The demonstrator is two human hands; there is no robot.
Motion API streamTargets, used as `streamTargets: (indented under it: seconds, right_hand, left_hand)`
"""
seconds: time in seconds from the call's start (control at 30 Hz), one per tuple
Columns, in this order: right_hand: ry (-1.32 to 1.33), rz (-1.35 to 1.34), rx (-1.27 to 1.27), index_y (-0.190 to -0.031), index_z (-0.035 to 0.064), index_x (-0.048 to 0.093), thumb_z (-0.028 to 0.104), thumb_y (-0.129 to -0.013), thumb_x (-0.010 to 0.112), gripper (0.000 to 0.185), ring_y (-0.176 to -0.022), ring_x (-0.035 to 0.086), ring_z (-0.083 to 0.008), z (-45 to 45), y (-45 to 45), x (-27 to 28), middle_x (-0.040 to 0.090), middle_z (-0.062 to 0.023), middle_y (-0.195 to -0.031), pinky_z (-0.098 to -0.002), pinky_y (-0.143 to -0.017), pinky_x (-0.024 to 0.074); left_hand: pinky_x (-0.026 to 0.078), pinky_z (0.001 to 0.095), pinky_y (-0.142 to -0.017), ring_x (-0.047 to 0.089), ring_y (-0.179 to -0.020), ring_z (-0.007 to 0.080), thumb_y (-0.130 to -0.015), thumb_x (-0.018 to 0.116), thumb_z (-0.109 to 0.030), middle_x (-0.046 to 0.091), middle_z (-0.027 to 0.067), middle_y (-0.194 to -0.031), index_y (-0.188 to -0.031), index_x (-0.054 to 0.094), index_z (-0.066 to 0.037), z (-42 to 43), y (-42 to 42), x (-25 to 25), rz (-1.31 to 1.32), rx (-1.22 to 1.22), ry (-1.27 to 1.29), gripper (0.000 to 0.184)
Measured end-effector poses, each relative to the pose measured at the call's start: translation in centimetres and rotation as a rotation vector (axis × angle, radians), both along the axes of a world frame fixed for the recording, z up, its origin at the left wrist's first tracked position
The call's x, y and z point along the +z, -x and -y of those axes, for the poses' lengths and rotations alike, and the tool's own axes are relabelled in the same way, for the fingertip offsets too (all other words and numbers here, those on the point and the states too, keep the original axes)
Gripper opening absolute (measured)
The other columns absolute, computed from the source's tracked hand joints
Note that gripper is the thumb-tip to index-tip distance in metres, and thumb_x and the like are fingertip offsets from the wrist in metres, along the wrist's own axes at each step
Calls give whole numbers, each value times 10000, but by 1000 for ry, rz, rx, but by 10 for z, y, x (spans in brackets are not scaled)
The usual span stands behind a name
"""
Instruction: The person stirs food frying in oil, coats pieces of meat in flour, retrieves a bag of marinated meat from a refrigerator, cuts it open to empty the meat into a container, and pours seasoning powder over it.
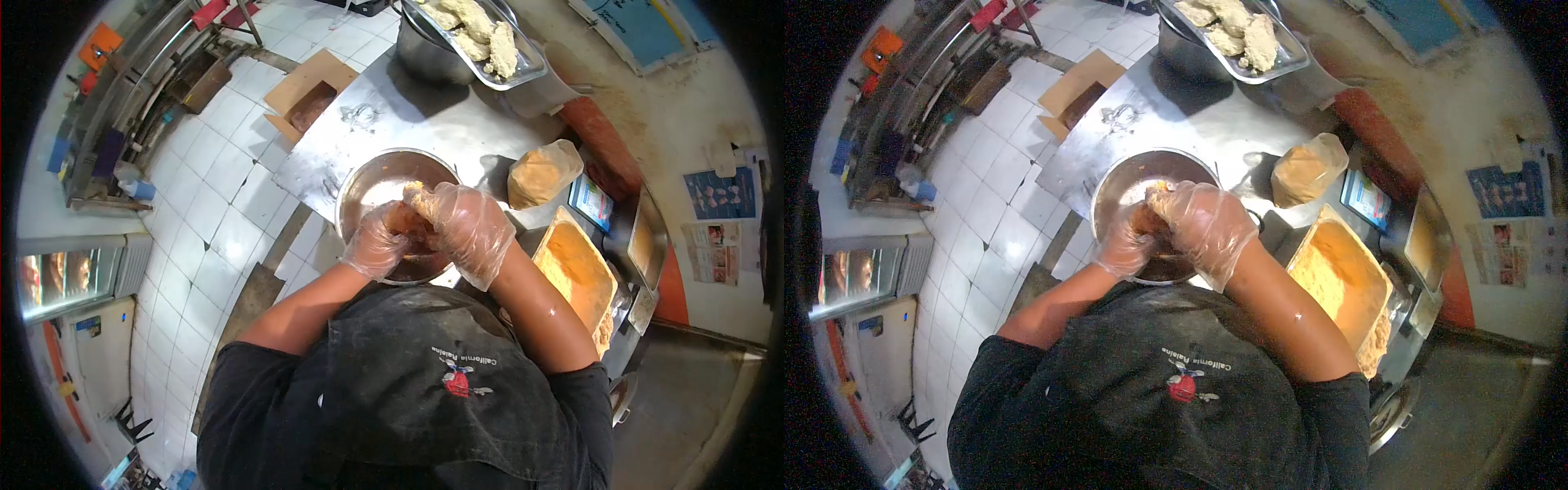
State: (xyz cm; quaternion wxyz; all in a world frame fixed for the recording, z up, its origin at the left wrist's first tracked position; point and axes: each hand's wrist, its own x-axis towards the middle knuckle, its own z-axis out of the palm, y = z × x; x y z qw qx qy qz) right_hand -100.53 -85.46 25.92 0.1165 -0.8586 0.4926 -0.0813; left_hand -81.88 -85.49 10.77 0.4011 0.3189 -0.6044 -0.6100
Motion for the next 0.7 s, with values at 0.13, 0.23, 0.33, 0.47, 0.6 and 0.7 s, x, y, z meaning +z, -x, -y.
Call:
streamTargets:
  seconds: [0.13, 0.23, 0.33, 0.47, 0.6, 0.7]
  right_hand:
    - [-162, 104, -19, -1268, 114, 639, 34, -770, 759, 519, -929, 695, -342, -6, 31, 8, 691, -157, -1000, -417, -807, 568]
    - [-368, 445, -221, -1166, 57, 662, 49, -740, 755, 436, -867, 704, -312, -23, 52, 9, 697, -168, -954, -399, -798, 559]
    - [-406, 769, -318, -1188, 26, 681, -8, -758, 745, 436, -858, 696, -240, -41, 65, -11, 706, -143, -973, -344, -822, 562]
    - [-380, 780, -439, -1186, 12, 686, -83, -816, 695, 382, -860, 689, -166, -61, 57, 7, 703, -100, -1027, -314, -789, 576]
    - [-137, 899, -377, -1206, 18, 613, -73, -825, 684, 398, -1004, 668, -153, -65, 73, 10, 681, -103, -1167, -313, -896, 559]
    - [-297, 1213, -532, -1225, 36, 562, -17, -821, 738, 444, -1111, 645, -178, -80, 102, 28, 662, -107, -1228, -329, -991, 526]
  left_hand:
    - [552, 373, -966, 679, -1114, 226, -863, 663, 37, 704, 112, -1209, -1292, 615, 4, -12, 25, -23, -37, -6, -61, 433]
    - [548, 356, -976, 683, -1096, 228, -848, 718, -12, 706, 129, -1207, -1316, 608, 8, -13, 35, -2, 78, -42, -14, 481]
    - [551, 331, -956, 680, -1068, 199, -820, 748, -34, 712, 132, -1185, -1293, 624, 10, -2, 34, -7, 131, -147, 13, 490]
    - [557, 316, -915, 677, -1018, 175, -794, 768, -32, 727, 106, -1131, -1223, 667, 10, -4, 25, 25, 206, -176, -113, 443]
    - [552, 311, -925, 671, -1042, 164, -830, 761, -17, 725, 92, -1165, -1247, 658, 2, -1, 24, 40, 241, -213, -142, 429]
    - [550, 314, -946, 670, -1069, 167, -852, 765, -18, 723, 92, -1185, -1263, 652, -8, 2, 26, 31, 171, -229, -175, 427]
